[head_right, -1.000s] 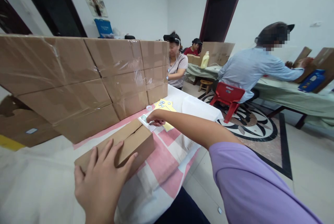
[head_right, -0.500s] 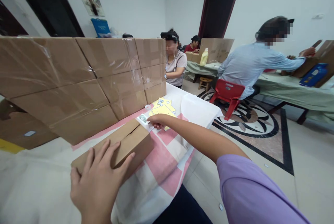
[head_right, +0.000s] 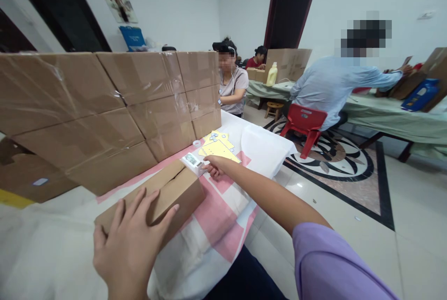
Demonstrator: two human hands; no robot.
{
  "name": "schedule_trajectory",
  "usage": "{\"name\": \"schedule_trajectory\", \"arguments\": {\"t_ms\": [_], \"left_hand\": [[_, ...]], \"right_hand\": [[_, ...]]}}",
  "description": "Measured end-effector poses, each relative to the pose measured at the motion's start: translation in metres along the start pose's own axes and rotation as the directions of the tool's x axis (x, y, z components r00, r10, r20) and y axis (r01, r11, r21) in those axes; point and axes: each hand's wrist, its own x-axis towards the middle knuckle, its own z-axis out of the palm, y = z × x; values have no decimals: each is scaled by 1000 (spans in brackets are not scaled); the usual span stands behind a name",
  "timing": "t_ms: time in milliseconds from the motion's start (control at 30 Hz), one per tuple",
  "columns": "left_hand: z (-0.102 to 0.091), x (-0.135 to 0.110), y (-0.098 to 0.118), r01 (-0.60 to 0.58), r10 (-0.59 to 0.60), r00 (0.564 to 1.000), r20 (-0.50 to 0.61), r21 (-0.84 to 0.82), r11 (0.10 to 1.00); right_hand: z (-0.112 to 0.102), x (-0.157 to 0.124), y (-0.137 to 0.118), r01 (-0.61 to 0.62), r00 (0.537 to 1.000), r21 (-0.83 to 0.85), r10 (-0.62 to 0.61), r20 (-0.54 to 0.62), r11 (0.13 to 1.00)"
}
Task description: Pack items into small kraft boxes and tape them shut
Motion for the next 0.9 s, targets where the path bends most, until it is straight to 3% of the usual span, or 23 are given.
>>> {"name": "schedule_trajectory", "arguments": {"t_ms": [100,200,400,533,667,900], "left_hand": [[-2,-1,2,13,-13,1000,-10,18,1000],[-2,-1,3,5,-5,1000,-9,21,1000],[1,0,-2,-9,9,1000,-12,7,1000],[2,0,-2,-7,7,1000,-20,7,1000],[0,0,0,-3,3,999,-32,6,1000],[1,-1,3,8,-7,1000,-20,46,999]], "right_hand": [[-6,3,9,-83,996,69,81,33,994],[-12,2,22,-65,997,103,61,45,993],[-6,0,44,123,992,164,-115,-60,979],[4,4,45,250,968,242,-246,-50,937],[12,8,45,356,934,272,-352,-68,894],[28,11,46,522,852,317,-468,-232,792]]}}
